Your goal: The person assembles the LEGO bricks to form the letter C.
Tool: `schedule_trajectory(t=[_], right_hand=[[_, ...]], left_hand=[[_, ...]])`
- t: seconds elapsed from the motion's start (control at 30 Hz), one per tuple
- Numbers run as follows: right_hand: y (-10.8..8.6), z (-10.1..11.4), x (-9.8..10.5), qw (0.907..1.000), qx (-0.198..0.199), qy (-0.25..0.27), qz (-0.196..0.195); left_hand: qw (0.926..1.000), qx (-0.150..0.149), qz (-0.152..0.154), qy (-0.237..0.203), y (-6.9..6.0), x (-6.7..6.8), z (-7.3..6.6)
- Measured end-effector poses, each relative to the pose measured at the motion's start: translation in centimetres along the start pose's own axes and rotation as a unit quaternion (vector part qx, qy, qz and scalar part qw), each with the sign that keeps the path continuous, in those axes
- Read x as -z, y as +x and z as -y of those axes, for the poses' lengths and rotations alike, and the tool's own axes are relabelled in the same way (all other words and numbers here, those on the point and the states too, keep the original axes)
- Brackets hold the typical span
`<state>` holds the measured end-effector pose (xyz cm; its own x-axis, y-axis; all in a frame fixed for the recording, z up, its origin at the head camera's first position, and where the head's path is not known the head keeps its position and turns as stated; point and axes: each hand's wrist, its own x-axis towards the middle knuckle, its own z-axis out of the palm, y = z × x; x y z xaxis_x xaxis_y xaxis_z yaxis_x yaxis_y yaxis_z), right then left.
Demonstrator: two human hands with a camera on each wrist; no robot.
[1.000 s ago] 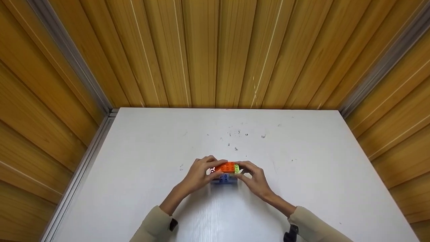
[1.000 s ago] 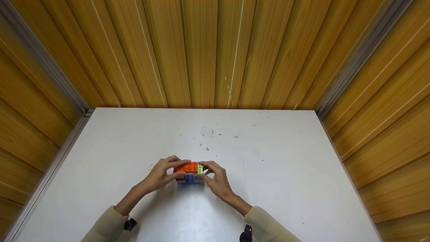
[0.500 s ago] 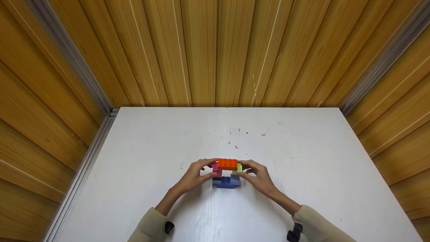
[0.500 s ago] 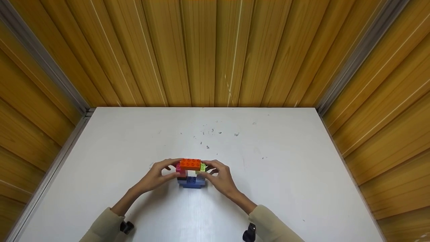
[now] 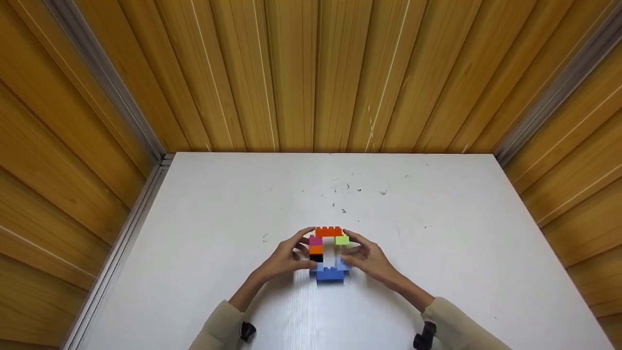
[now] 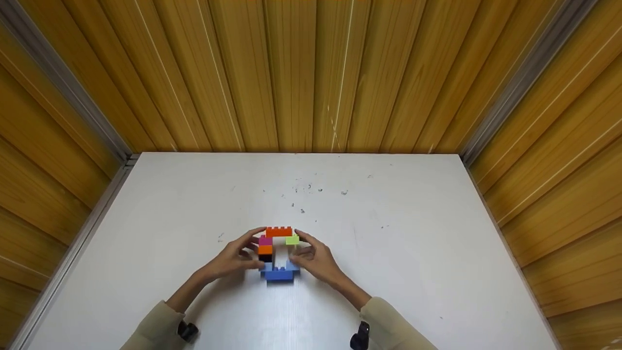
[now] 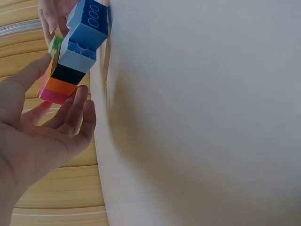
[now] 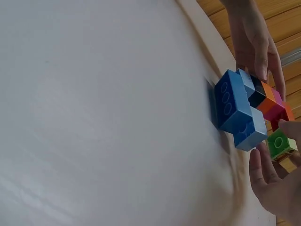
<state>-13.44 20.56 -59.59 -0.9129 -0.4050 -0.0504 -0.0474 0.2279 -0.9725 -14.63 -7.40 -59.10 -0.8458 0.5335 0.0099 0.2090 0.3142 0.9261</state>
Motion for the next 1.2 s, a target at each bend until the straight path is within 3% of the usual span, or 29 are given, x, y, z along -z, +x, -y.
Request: schedule_trajectory(t=[0.13, 0.23, 0.47, 0.83, 1.0, 1.2], right_hand=[[-0.8, -0.5, 0.1, 0.9986, 0.005, -0.008, 0.051], [-1.2, -0.8, 0.2, 0.9977, 0.013, -0.009, 0.067], [-1.4, -0.9, 0.9, 0.9973, 0.002, -0.017, 0.071], [0.0, -0.6, 1.8, 0.9956, -0.049, -0.027, 0.075], [0.9, -0.7, 2.2, 0.9955, -0.062, -0.028, 0.065], [1.8, -0.7, 2.0, 0.9946, -0.084, -0.033, 0.051]], left_hand=[[0.9997, 0.016, 0.02, 0.003, -0.3, -0.1, 0.4], [0.9993, 0.023, 0.027, 0.008, -0.4, -0.2, 0.5], [0.9983, 0.036, 0.034, 0.031, 0.1, 0.0, 0.9], [0.9938, 0.073, 0.036, 0.076, 2.2, 0.8, 0.8], [0.9925, 0.091, 0.028, 0.077, 3.0, 0.9, 1.1], [0.9945, 0.091, 0.004, 0.051, 3.4, 1.1, 1.7]])
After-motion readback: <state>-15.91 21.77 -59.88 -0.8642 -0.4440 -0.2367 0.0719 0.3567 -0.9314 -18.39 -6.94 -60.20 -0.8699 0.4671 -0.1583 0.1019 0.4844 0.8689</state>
